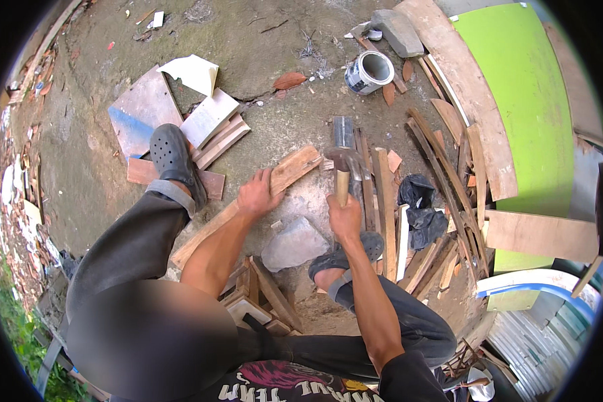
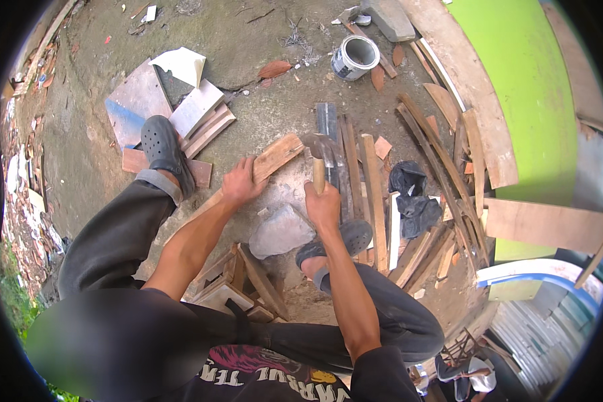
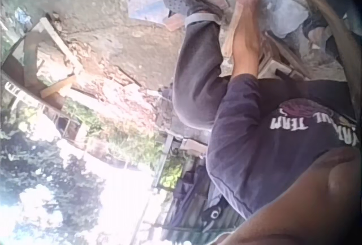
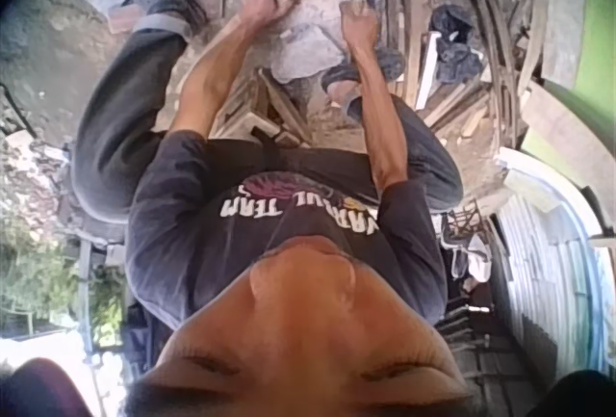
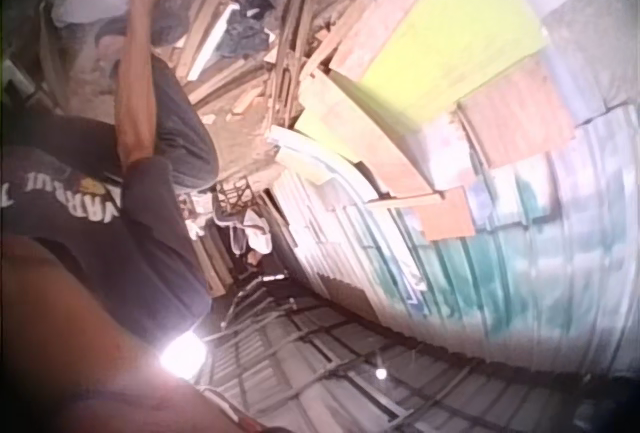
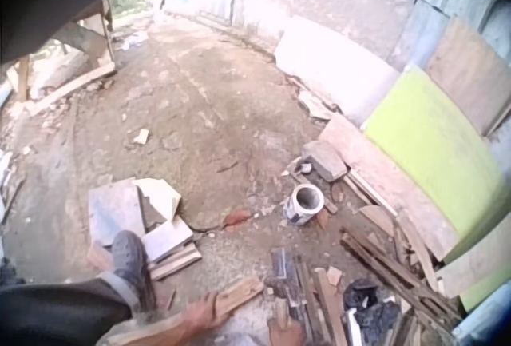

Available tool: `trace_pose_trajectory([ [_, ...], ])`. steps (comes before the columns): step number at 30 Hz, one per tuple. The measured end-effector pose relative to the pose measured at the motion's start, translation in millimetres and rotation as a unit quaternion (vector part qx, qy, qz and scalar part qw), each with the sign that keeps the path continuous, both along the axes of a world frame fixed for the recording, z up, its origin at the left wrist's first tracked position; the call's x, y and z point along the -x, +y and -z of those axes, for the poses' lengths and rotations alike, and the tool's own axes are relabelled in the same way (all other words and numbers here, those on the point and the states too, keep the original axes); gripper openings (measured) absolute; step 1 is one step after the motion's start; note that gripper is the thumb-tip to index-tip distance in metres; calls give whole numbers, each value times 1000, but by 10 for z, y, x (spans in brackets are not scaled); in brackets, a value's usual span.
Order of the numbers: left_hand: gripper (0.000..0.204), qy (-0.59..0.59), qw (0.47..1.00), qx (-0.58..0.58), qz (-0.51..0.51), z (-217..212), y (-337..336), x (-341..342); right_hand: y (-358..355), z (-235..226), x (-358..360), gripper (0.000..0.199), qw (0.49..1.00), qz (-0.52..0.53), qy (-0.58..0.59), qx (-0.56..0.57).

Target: The person sits on the ground and uses a hammer to repeatedly strike a piece of wood, breaking it into smaller pieces. The person handles the wood and hammer throughout the process.

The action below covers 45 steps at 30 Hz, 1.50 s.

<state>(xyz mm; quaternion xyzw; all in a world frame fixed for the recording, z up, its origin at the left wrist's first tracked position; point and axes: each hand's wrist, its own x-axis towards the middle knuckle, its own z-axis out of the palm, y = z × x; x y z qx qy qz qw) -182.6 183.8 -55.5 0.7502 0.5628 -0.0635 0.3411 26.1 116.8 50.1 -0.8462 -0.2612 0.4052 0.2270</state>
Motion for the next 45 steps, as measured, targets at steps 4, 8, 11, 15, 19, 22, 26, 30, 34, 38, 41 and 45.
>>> trace_pose_trajectory([
  [4, 75, -12, 1000, -4, -1, -22, 12, -11, -48, -14, -41, 31, 988, 50, 22, -144],
  [8, 76, -36, 999, -19, 1, 0, -21, 3, -166, 99, 7, 31, 984, 36, -17, -176],
  [11, 76, -16, 999, -28, -12, 40, 4, 13, -249, 60, -55, 35, 997, 39, 21, -65],
  [15, 76, -21, 999, -39, -19, 53, 26, 2, -271, 160, -72, 35, 993, 74, 12, -93],
  [19, 76, -12, 999, -26, -25, 38, 57, -5, -127, 114, -60, 33, 995, 54, -7, -88],
  [22, 76, -8, 1000, -22, -15, -2, 86, -29, -43, 127, -50, 36, 998, 33, 26, -54],
  [26, 75, 1, 1000, -15, -15, 22, 51, 5, 151, 28, -27, 32, 995, -1, 16, -98],
  [30, 75, -12, 999, -28, -11, 61, 60, 27, 85, 121, 248, 32, 959, 62, 16, -276],
  [34, 76, -34, 998, -39, -19, 89, 57, 14, 35, 338, 237, 27, 995, 25, -29, -97],
  [38, 76, -5, 1000, -18, -19, 60, 38, 24, 50, 130, 31, 30, 990, 110, 36, -77],
  [41, 76, -3, 999, -28, -16, 66, 49, 41, 180, -194, 41, 31, 973, 129, 58, -181],
  [45, 75, -15, 1000, -18, -16, 16, 45, -16, 4, 154, 282, 31, 986, 73, 32, -144],
])
